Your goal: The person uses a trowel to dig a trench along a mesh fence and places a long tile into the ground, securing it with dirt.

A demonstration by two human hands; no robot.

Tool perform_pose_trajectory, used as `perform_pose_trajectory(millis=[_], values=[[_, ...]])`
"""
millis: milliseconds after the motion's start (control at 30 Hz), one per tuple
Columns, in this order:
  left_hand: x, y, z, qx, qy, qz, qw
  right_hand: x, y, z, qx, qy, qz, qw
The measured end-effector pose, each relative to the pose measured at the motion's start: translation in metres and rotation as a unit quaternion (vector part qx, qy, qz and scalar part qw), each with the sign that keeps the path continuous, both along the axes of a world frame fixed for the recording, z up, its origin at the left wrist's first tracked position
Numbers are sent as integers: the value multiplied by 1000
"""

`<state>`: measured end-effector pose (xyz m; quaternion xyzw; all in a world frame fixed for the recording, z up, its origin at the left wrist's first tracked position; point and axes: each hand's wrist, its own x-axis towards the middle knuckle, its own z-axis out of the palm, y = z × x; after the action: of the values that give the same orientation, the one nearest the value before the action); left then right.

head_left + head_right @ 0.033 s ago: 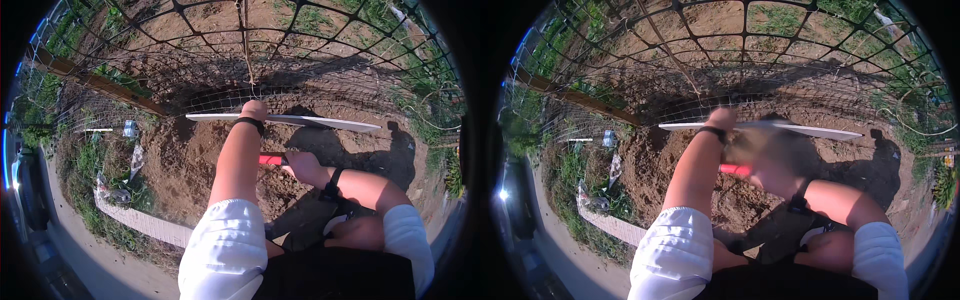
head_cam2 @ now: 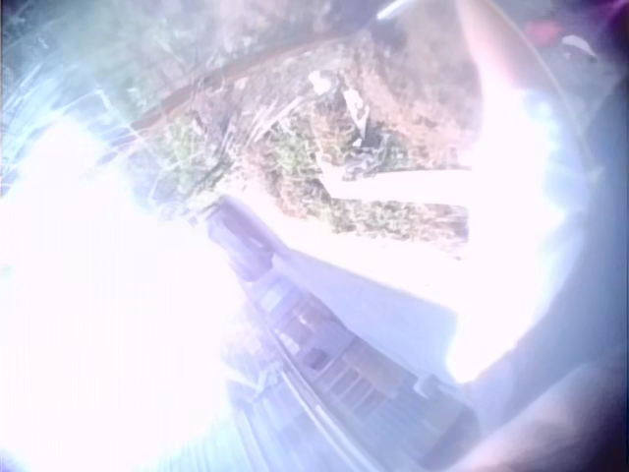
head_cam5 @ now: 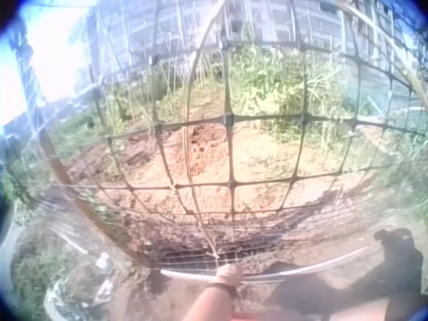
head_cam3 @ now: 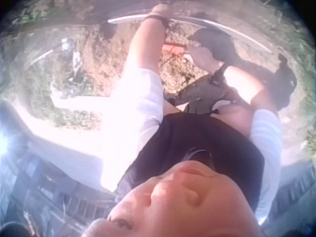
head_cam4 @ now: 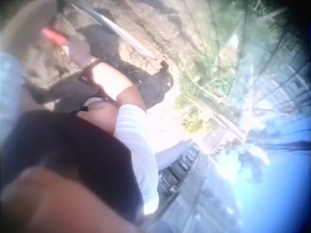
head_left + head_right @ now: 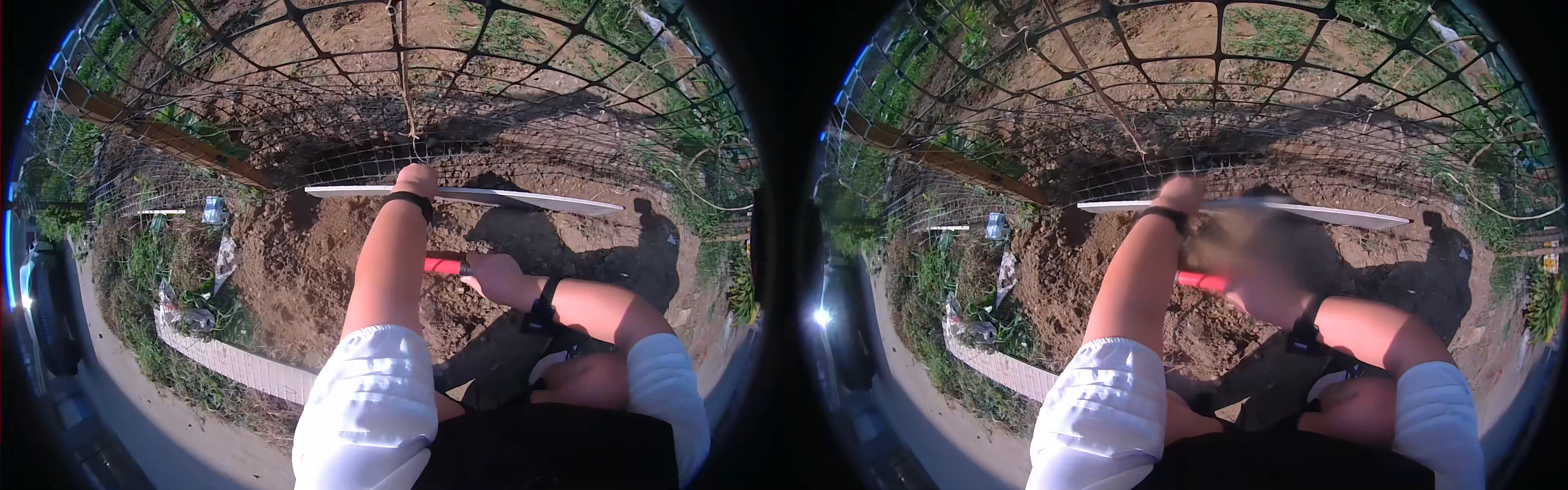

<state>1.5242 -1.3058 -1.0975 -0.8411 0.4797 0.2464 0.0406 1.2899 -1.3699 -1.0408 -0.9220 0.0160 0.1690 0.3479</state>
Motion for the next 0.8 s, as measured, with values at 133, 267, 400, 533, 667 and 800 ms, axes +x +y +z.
perform_pose_trajectory(millis=[133, 267, 400, 533, 667, 800], values=[[-1, 3, 5, 3, 14, 50, 999, 1, 11, 5, -67, 37, 96, 992], [-2, 5, 8, 10, 17, 26, 999, 8, 17, 15, -88, 54, 90, 991], [-4, 6, 7, 1, 13, 48, 999, 8, 13, 25, -67, 58, 80, 993], [-6, 5, 4, 3, -4, 33, 999, -1, 15, 18, -67, 12, 65, 996], [-7, 3, 2, 8, -10, 25, 1000, -1, 15, -2, -109, -23, 53, 992], [-8, 4, 1, -10, -22, 32, 999, 9, 8, -8, -29, -60, 4, 998]])
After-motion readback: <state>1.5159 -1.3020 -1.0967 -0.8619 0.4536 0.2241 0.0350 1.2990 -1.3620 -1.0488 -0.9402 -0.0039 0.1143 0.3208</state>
